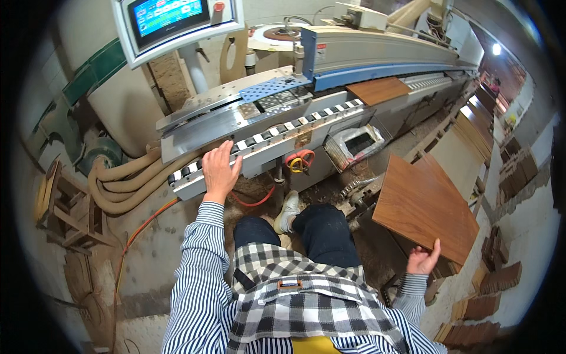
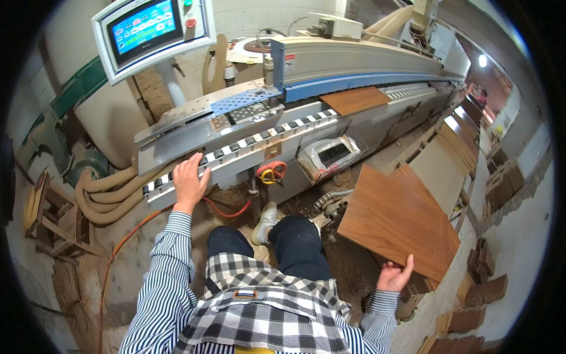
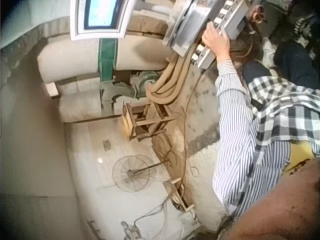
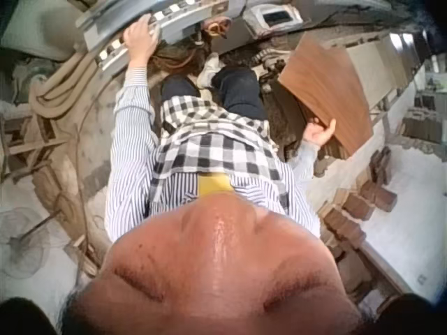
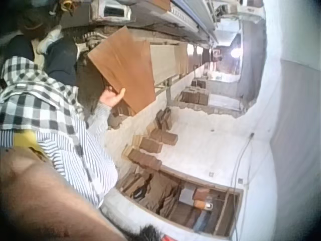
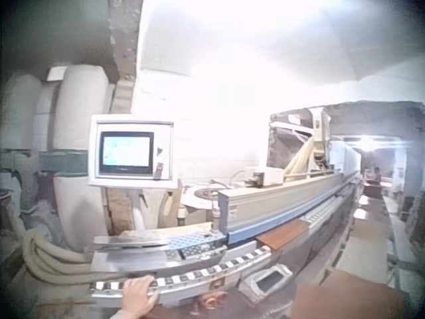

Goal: The person operates a wood planer machine, feeding rectangular wooden planks through the machine one at a time. They guide each plank with both hands, retrieve the processed plank from the output side, and place it onto a growing stack.

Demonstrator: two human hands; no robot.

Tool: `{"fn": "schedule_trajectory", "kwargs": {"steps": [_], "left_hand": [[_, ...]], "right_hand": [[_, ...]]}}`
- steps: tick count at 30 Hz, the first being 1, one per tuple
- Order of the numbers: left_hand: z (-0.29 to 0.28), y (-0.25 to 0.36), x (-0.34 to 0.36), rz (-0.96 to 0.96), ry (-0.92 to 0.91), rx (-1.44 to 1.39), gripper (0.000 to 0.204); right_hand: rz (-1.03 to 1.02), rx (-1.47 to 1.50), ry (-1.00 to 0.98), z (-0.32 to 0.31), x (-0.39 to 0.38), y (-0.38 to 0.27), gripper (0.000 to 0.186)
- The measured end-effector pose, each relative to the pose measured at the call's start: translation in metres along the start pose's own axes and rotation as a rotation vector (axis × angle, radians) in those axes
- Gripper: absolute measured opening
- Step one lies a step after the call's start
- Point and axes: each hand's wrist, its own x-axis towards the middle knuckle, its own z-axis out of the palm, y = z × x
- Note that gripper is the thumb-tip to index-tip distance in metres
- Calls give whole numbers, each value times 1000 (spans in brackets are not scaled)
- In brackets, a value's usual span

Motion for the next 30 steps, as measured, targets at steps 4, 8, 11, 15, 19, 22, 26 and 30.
{"fn": "schedule_trajectory", "kwargs": {"steps": [4,8,11,15,19,22,26,30], "left_hand": [[-5,4,3,-9,-22,-24,50],[-17,-1,-2,-19,-95,-104,56],[-38,8,-17,-43,-157,-261,59],[-74,40,-43,-25,-207,-468,68],[-111,66,-63,69,-256,-525,75],[-124,60,-73,78,-226,-384,73],[-126,28,-86,-65,-169,-162,59],[-115,-9,-79,-138,-83,-99,52]], "right_hand": [[-5,-111,-67,-36,24,-27,12],[61,-133,-155,-29,24,-19,10],[92,-87,-277,-12,18,6,11],[257,-92,-482,55,4,57,14],[469,-178,-665,135,-18,115,13],[604,-184,-840,187,-27,167,12],[780,-210,-925,240,-49,212,13],[909,-129,-1012,262,-56,245,28]]}}
